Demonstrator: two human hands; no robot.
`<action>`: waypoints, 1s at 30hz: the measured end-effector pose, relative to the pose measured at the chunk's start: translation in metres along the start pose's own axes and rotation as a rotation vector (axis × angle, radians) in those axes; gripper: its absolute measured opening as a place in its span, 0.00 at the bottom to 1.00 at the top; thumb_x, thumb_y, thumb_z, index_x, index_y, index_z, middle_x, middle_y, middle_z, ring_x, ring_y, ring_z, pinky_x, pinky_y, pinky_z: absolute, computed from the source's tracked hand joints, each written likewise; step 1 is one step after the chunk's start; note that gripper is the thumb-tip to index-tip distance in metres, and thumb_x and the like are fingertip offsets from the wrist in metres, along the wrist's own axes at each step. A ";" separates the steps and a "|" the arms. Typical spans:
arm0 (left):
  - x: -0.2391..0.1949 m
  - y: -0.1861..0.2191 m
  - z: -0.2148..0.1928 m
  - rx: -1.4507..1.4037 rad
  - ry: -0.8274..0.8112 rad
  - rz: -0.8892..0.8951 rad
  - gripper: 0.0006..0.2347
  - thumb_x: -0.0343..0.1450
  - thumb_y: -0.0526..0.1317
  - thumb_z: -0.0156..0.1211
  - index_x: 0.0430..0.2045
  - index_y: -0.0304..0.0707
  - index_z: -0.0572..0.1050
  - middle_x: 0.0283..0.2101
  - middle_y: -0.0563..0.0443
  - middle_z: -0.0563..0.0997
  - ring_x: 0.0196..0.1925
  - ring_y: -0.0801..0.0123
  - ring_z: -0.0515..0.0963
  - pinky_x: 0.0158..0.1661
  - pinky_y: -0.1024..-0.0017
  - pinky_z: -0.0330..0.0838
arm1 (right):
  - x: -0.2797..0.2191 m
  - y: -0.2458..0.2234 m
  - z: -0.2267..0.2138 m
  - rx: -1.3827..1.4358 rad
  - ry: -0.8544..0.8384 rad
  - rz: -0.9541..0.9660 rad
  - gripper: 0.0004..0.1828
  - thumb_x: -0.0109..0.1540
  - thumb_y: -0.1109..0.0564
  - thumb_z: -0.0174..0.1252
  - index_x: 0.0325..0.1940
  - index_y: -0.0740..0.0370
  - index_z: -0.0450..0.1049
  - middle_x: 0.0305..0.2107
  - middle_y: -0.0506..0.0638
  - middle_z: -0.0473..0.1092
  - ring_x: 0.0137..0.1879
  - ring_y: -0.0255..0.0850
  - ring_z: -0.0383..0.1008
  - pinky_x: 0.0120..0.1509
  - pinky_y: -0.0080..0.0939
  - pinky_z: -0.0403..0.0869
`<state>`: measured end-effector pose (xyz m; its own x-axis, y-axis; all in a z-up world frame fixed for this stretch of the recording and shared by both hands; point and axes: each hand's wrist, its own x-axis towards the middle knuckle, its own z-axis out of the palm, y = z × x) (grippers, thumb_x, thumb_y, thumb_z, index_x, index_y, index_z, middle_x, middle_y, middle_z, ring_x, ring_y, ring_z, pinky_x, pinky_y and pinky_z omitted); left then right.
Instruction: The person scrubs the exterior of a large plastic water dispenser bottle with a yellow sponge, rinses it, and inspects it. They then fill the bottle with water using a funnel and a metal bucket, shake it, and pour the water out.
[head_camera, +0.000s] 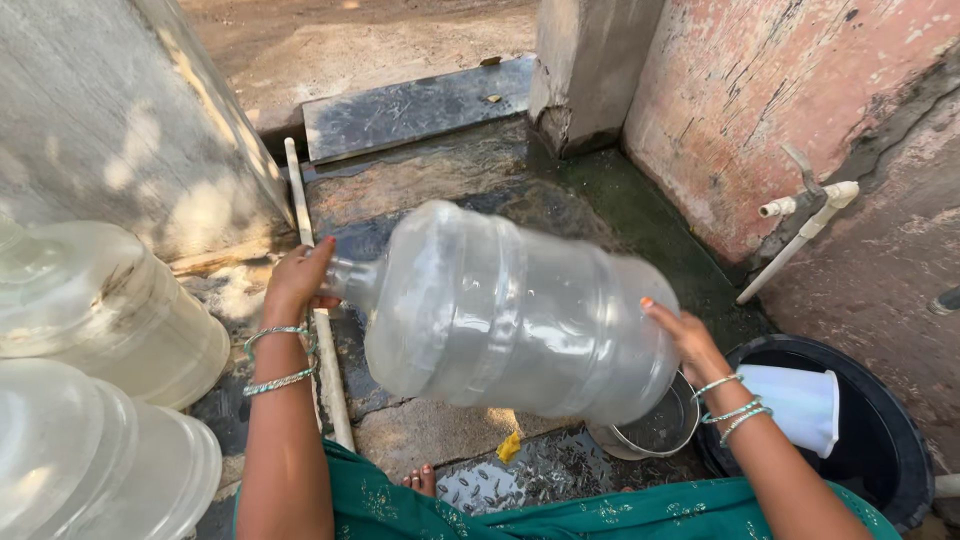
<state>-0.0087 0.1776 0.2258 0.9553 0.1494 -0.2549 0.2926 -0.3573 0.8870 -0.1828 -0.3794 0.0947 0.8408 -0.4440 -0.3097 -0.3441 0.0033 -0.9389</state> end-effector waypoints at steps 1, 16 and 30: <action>0.002 -0.004 0.006 -0.011 0.018 0.021 0.27 0.71 0.55 0.59 0.50 0.24 0.72 0.41 0.39 0.79 0.27 0.53 0.83 0.23 0.64 0.80 | 0.006 -0.002 0.002 -0.068 -0.011 0.132 0.38 0.62 0.38 0.68 0.55 0.80 0.74 0.46 0.61 0.75 0.51 0.44 0.76 0.56 0.43 0.72; -0.004 0.024 -0.029 -1.042 0.044 0.963 0.07 0.83 0.39 0.54 0.40 0.35 0.74 0.39 0.50 0.80 0.42 0.72 0.76 0.47 0.74 0.74 | -0.125 -0.171 -0.040 -0.426 0.197 -1.306 0.44 0.54 0.51 0.72 0.69 0.66 0.59 0.57 0.53 0.67 0.62 0.40 0.72 0.66 0.42 0.74; 0.024 -0.043 0.016 0.106 -0.172 -0.305 0.17 0.76 0.52 0.49 0.46 0.35 0.68 0.42 0.39 0.75 0.27 0.58 0.80 0.23 0.68 0.78 | -0.022 -0.038 0.004 -0.252 0.019 0.110 0.43 0.54 0.37 0.70 0.53 0.81 0.72 0.40 0.67 0.76 0.46 0.55 0.79 0.50 0.52 0.77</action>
<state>0.0022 0.1814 0.1754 0.8140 0.1100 -0.5703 0.5591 -0.4148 0.7179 -0.1867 -0.3659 0.1364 0.7852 -0.4703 -0.4029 -0.5282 -0.1691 -0.8321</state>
